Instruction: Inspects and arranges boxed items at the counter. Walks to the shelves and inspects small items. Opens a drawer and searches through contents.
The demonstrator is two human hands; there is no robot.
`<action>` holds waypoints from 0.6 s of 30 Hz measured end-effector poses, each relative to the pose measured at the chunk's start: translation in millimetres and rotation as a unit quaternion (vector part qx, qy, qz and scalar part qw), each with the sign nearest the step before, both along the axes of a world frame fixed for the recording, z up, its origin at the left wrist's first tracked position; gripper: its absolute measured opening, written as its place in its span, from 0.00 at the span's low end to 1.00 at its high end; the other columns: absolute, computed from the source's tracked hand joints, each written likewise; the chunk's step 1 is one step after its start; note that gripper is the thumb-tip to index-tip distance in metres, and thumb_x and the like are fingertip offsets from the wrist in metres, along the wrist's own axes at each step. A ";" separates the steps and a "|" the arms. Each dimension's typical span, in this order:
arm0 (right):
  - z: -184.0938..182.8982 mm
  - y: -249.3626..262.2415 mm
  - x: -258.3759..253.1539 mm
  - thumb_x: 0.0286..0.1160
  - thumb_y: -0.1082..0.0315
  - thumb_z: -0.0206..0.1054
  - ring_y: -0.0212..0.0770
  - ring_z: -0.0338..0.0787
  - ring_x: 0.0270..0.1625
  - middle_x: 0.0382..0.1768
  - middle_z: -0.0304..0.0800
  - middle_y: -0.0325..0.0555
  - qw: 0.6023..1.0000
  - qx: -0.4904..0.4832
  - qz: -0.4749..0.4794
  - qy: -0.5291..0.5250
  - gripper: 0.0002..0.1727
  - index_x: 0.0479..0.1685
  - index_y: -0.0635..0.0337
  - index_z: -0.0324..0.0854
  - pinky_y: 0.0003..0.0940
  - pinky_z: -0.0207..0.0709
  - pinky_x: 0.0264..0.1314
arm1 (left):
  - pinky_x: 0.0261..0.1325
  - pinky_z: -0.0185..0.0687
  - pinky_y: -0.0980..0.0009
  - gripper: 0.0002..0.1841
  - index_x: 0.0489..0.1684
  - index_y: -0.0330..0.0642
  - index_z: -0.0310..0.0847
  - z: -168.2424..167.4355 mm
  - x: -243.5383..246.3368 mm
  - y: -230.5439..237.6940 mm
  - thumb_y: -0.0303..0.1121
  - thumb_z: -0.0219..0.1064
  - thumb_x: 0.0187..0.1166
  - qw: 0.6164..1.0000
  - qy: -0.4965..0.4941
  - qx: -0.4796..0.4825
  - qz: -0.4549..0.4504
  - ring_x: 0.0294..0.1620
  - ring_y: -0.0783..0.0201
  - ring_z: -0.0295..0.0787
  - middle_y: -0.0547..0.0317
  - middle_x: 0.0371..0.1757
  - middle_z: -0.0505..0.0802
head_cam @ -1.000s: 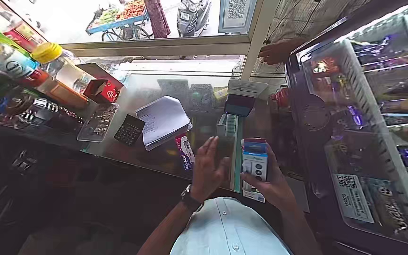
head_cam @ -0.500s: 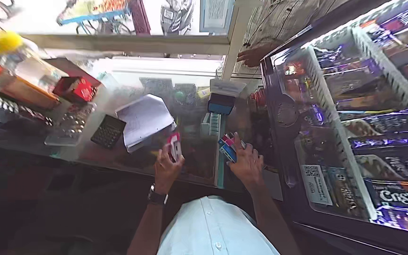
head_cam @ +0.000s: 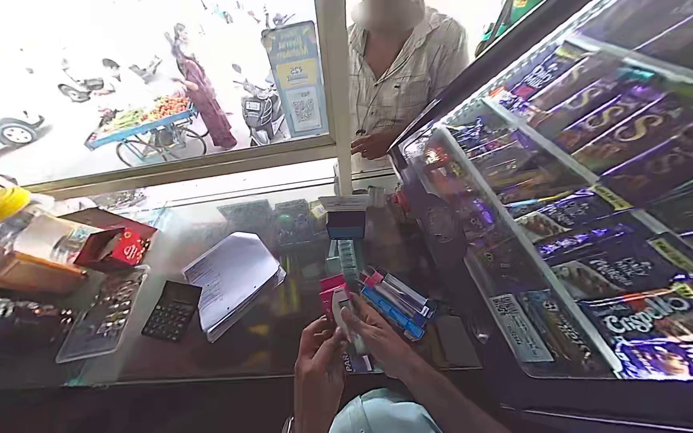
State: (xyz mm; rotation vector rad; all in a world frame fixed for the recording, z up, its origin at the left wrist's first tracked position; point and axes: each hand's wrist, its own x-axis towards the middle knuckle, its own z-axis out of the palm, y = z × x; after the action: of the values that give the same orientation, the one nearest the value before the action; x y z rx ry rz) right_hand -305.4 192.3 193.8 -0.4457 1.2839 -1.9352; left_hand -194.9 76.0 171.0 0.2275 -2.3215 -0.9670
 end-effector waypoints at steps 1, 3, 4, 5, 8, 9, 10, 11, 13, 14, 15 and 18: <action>2.2 3.1 -1.4 0.91 0.61 0.54 0.29 0.88 0.59 0.61 0.86 0.41 1.000 0.001 -0.003 0.011 0.26 0.84 0.61 0.59 0.30 0.82 0.67 | 0.59 0.86 0.82 0.08 0.44 0.43 0.97 -3.4 -1.0 1.8 0.31 0.71 0.78 1.000 0.017 -0.021 0.004 0.55 0.72 0.88 0.47 0.60 0.88; 1.9 1.0 -0.5 0.91 0.63 0.56 0.31 0.88 0.62 0.63 0.85 0.44 0.999 -0.006 -0.002 0.037 0.27 0.84 0.63 0.58 0.31 0.82 0.69 | 0.63 0.81 0.80 0.07 0.40 0.45 0.97 -7.1 -0.7 2.9 0.31 0.71 0.76 0.996 0.034 -0.075 0.029 0.57 0.68 0.86 0.49 0.52 0.91; 1.0 -3.7 1.3 0.90 0.63 0.57 0.31 0.88 0.63 0.64 0.85 0.45 0.999 -0.008 -0.001 0.048 0.28 0.85 0.63 0.57 0.32 0.82 0.70 | 0.66 0.78 0.79 0.08 0.39 0.45 0.97 -7.5 -0.6 0.8 0.30 0.70 0.76 0.993 0.040 -0.105 0.041 0.58 0.66 0.85 0.51 0.48 0.91; -0.2 -7.3 3.7 0.90 0.63 0.58 0.32 0.87 0.64 0.65 0.84 0.46 0.998 -0.010 0.002 0.058 0.29 0.85 0.63 0.57 0.32 0.82 0.71 | 0.68 0.75 0.78 0.08 0.37 0.44 0.96 -8.6 -1.3 -0.6 0.31 0.68 0.76 0.988 0.048 -0.134 0.053 0.57 0.64 0.84 0.52 0.44 0.91; -6.6 -8.4 8.7 0.89 0.63 0.60 0.32 0.86 0.66 0.67 0.83 0.46 0.997 -0.008 0.010 0.072 0.30 0.85 0.62 0.57 0.33 0.80 0.73 | 0.68 0.77 0.73 0.11 0.33 0.37 0.92 -7.5 -5.7 2.9 0.33 0.64 0.76 0.976 0.032 -0.200 0.082 0.55 0.57 0.85 0.48 0.42 0.91; -7.0 -9.2 10.0 0.88 0.65 0.60 0.32 0.87 0.65 0.65 0.84 0.46 0.998 -0.013 0.004 0.067 0.28 0.83 0.63 0.59 0.33 0.80 0.72 | 0.68 0.77 0.68 0.12 0.33 0.34 0.90 -3.7 -6.0 3.0 0.32 0.62 0.74 0.977 0.018 -0.202 0.069 0.56 0.52 0.85 0.45 0.44 0.90; -6.6 -10.5 12.2 0.88 0.68 0.60 0.32 0.88 0.61 0.61 0.86 0.45 0.998 -0.024 -0.010 0.054 0.25 0.80 0.63 0.62 0.33 0.82 0.69 | 0.71 0.74 0.66 0.12 0.31 0.35 0.85 -1.2 -3.3 1.2 0.32 0.57 0.78 0.985 0.020 -0.169 0.038 0.58 0.53 0.83 0.46 0.44 0.89; -5.5 -12.1 13.6 0.87 0.70 0.60 0.33 0.90 0.59 0.58 0.88 0.45 0.998 -0.037 -0.028 0.041 0.23 0.78 0.64 0.64 0.34 0.84 0.68 | 0.75 0.68 0.69 0.15 0.31 0.40 0.78 1.6 1.4 -2.7 0.35 0.50 0.86 0.994 0.033 -0.104 -0.011 0.61 0.59 0.79 0.52 0.44 0.86; -1.2 -11.0 10.9 0.87 0.72 0.59 0.38 0.92 0.56 0.56 0.90 0.47 0.996 -0.051 -0.066 0.020 0.22 0.78 0.64 0.65 0.36 0.87 0.64 | 0.75 0.65 0.77 0.18 0.36 0.52 0.73 10.1 10.5 -8.3 0.47 0.43 0.94 0.981 0.077 0.092 -0.151 0.64 0.75 0.76 0.68 0.46 0.83; 0.4 -8.8 8.5 0.87 0.73 0.58 0.42 0.94 0.52 0.54 0.91 0.49 0.995 -0.049 -0.085 0.008 0.22 0.78 0.63 0.64 0.38 0.90 0.58 | 0.71 0.68 0.78 0.16 0.41 0.57 0.77 13.7 15.8 -8.3 0.49 0.46 0.93 0.949 0.087 0.201 -0.227 0.62 0.79 0.77 0.74 0.48 0.85; 1.7 -6.6 6.0 0.88 0.72 0.57 0.46 0.95 0.48 0.53 0.91 0.52 0.994 -0.047 -0.096 -0.011 0.23 0.80 0.63 0.62 0.42 0.92 0.53 | 0.63 0.74 0.79 0.15 0.46 0.59 0.82 16.9 21.1 -8.4 0.51 0.50 0.91 0.913 0.079 0.281 -0.285 0.56 0.80 0.80 0.77 0.46 0.87; 10.3 -7.3 2.6 0.91 0.69 0.54 0.53 0.96 0.43 0.49 0.92 0.58 0.988 -0.057 -0.112 -0.086 0.23 0.81 0.59 0.60 0.46 0.94 0.43 | 0.37 0.72 0.78 0.16 0.42 0.46 0.79 20.4 36.2 -20.1 0.44 0.50 0.92 0.917 -0.060 0.230 -0.320 0.29 0.76 0.74 0.67 0.28 0.78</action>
State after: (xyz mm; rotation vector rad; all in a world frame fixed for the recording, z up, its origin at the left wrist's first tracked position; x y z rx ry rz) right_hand -302.8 185.0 204.1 -0.1923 1.1556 -2.1910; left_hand -158.7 55.9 191.5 -0.3260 -2.2772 -1.8670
